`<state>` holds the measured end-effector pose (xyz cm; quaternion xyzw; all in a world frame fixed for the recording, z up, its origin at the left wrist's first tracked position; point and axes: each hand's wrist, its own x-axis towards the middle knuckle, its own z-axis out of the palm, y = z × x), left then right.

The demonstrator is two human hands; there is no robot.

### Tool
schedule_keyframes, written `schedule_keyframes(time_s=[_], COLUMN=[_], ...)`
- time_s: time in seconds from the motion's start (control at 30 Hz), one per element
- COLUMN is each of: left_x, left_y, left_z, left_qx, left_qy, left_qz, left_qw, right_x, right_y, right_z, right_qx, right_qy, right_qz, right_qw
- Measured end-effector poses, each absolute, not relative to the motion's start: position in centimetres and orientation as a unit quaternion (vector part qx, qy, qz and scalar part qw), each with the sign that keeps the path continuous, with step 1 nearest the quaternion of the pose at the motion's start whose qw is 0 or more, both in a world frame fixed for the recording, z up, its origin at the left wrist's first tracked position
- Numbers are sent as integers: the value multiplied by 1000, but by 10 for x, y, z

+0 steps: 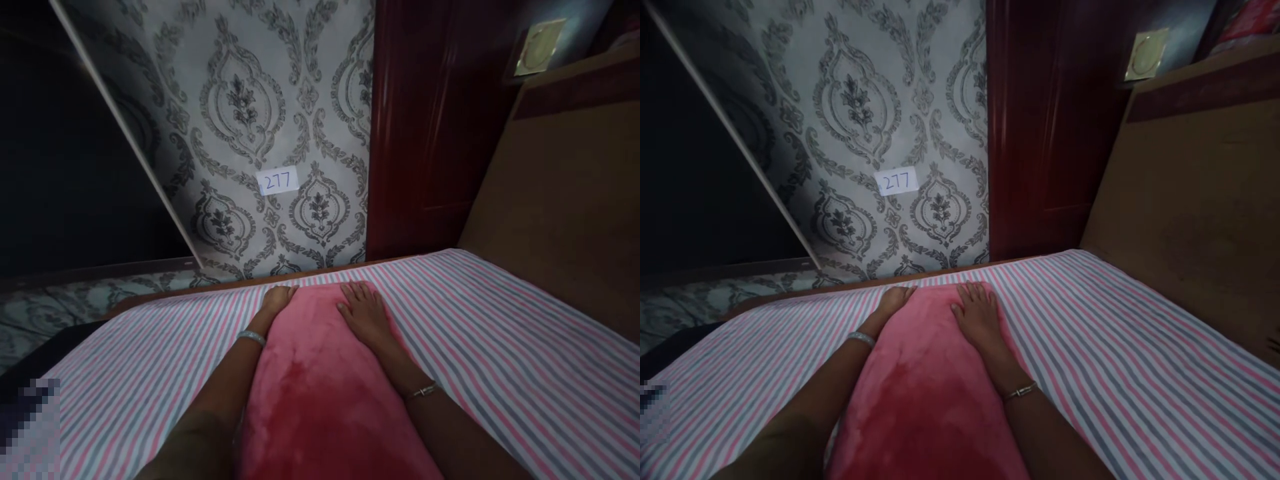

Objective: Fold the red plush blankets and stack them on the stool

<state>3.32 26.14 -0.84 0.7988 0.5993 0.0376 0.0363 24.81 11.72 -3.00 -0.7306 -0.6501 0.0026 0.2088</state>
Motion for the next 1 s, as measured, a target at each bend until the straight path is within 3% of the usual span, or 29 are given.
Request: schedule_keyframes(time_s=[0.33,0.63,1.0], left_x=[60,83,80], left_y=[222,172,174], left_z=[40,-11,6], left_qx=[843,841,848], left_qy=[532,529,529], left_qz=[54,47,36], left_qw=[-53,-105,8], right_x=[248,250,253], right_y=[115,114,110], right_z=[-21,-18,-10], right_qx=[-729,-763,-773], right_qy=[-634,-591,-590], right_qz=[47,68,101], right_qw=[253,251,211])
